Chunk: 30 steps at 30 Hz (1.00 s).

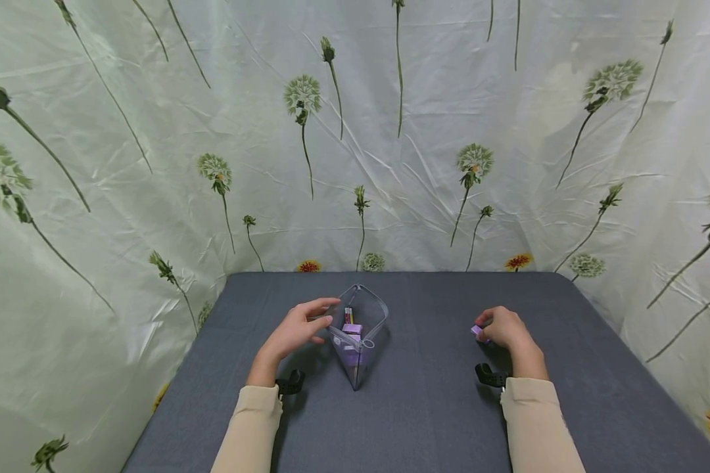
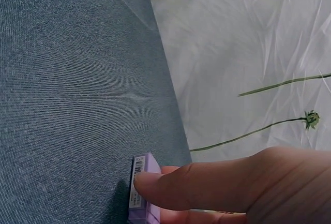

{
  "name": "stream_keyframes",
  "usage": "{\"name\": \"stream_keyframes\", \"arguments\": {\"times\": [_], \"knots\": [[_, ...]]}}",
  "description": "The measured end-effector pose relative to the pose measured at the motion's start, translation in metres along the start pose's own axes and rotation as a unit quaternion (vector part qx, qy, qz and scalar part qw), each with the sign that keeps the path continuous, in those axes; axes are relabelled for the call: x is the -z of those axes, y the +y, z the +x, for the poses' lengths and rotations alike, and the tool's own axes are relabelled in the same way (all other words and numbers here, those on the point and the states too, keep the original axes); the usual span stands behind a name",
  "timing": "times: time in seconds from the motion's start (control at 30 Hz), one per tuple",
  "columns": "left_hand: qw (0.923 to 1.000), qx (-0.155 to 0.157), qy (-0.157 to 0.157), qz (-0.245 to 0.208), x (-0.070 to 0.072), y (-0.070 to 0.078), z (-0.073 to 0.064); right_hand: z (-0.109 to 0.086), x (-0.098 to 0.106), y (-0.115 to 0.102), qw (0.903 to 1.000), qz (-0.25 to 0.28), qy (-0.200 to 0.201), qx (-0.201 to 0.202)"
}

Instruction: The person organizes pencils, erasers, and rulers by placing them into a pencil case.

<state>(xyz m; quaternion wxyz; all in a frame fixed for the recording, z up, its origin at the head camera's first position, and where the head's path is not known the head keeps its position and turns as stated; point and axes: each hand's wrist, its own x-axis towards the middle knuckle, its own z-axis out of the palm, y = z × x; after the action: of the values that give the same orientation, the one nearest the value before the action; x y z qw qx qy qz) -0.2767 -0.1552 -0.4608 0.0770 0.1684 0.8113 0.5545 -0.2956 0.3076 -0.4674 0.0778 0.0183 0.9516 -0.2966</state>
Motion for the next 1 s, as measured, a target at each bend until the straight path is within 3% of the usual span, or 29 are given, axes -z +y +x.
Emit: {"name": "stream_keyframes", "arguments": {"times": [0.57, 1.0], "knots": [[0.9998, 0.015, 0.011, 0.007, -0.0001, 0.0010, -0.0001, 0.0045, -0.0055, 0.0002, 0.9991, 0.037, -0.003, -0.019], [0.9998, 0.015, 0.005, 0.008, -0.0014, 0.0018, 0.0000, 0.0041, -0.0077, -0.0009, 0.9994, 0.031, -0.004, -0.017]]}}
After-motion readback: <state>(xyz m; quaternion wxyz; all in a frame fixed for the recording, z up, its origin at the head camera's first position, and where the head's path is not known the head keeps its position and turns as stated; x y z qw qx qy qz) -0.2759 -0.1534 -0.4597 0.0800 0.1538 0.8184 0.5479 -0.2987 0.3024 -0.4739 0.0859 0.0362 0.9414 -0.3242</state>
